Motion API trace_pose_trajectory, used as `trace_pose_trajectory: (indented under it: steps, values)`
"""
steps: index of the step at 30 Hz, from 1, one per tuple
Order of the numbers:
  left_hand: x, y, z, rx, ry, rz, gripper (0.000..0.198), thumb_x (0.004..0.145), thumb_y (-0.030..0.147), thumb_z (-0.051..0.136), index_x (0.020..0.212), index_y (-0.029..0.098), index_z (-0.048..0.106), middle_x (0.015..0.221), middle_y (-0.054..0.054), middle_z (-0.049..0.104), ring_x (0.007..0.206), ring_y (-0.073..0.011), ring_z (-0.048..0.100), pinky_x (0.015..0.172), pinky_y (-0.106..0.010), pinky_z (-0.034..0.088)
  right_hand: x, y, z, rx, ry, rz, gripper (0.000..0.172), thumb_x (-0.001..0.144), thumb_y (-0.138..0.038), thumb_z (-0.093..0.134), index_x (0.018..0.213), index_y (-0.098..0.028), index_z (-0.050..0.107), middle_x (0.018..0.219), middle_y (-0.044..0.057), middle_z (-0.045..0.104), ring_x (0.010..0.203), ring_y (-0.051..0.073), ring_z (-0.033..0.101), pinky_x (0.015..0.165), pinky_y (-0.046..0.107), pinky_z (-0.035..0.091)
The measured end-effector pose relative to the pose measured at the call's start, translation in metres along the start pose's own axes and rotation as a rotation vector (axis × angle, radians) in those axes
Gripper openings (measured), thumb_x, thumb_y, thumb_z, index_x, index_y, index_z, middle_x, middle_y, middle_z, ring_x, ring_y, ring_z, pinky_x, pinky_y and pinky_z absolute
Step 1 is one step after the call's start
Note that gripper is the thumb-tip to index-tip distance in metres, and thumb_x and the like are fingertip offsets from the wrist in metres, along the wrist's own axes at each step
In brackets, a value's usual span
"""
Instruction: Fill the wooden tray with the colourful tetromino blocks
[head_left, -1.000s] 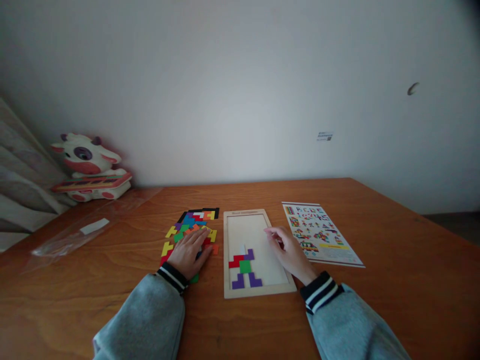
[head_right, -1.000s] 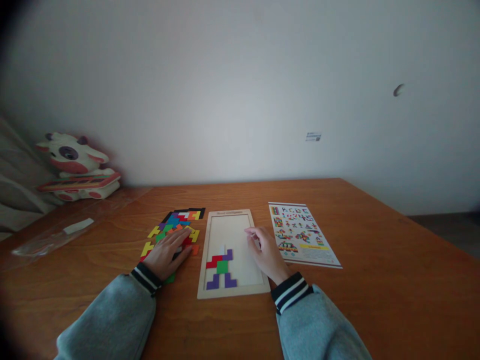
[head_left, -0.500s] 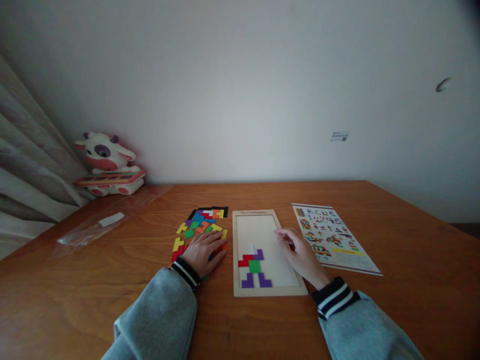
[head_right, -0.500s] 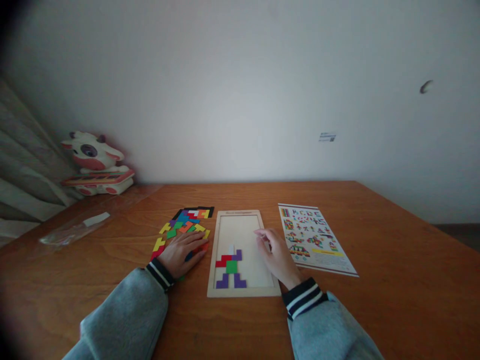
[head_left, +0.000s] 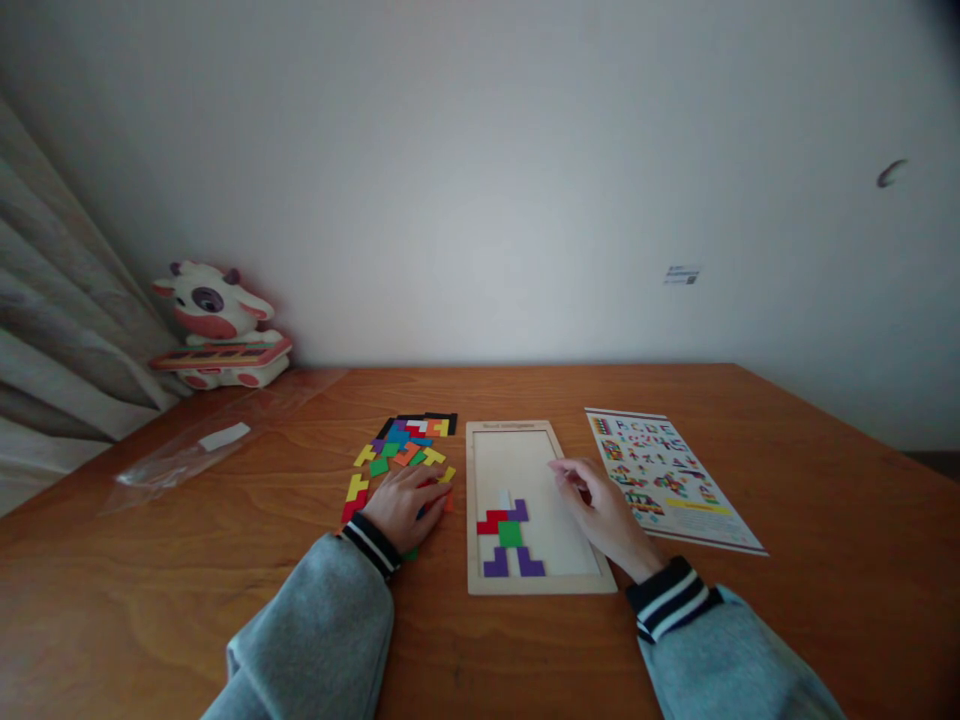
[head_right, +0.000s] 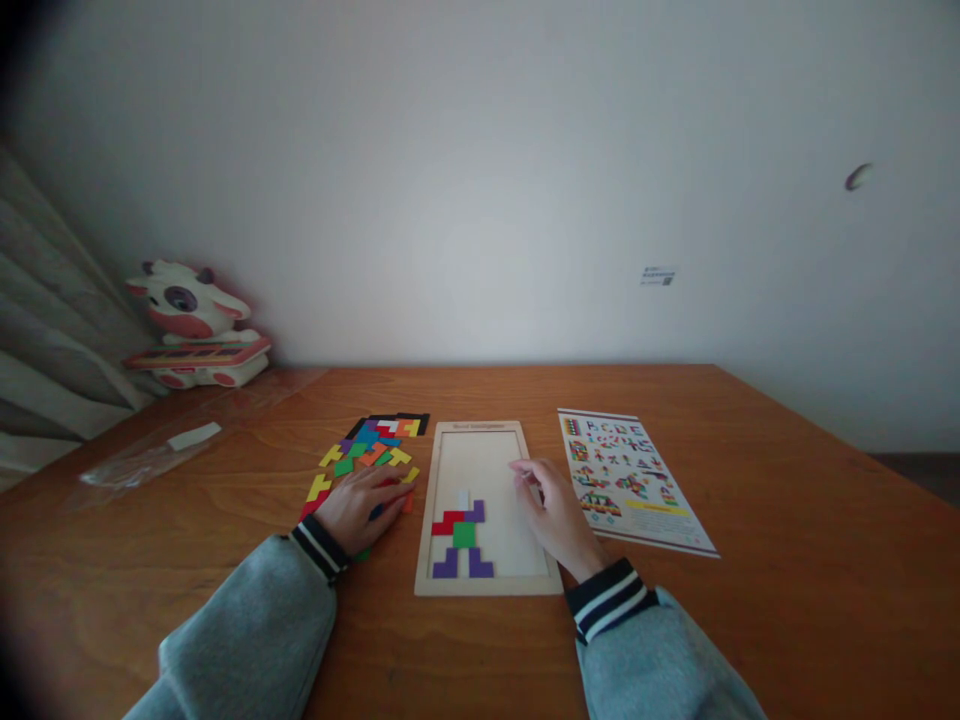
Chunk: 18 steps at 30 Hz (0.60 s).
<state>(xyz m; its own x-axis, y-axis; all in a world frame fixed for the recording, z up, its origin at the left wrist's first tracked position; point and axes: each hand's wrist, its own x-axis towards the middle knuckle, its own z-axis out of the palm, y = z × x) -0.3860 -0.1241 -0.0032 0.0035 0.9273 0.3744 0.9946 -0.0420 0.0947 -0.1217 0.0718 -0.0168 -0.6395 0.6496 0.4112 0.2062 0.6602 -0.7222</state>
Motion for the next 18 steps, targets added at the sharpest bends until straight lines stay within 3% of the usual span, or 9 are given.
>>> trace_pose_trajectory:
  steps: [9, 18]
  values:
    - [0.0014, -0.0043, 0.0013, -0.18, 0.064, -0.011, 0.021, 0.093, 0.03, 0.055, 0.085, 0.02, 0.072, 0.1, -0.006, 0.072, 0.09, -0.0185, 0.069, 0.082, -0.031, 0.058, -0.0007, -0.0019, -0.0011, 0.003, 0.006, -0.011, 0.025, 0.094, -0.036, 0.048, 0.108, -0.022, 0.063, 0.103, 0.008, 0.066, 0.092, 0.021, 0.062, 0.083, 0.037, 0.051]
    - [0.0014, -0.0061, 0.0065, -0.043, 0.102, -0.037, 0.028, 0.095, 0.029, 0.05, 0.113, 0.02, 0.069, 0.109, -0.009, 0.07, 0.098, -0.0216, 0.066, 0.087, -0.036, 0.056, -0.0005, -0.0003, 0.0001, 0.011, -0.004, -0.004, 0.024, 0.095, -0.036, 0.048, 0.109, -0.022, 0.062, 0.106, 0.008, 0.066, 0.094, 0.021, 0.062, 0.085, 0.037, 0.051]
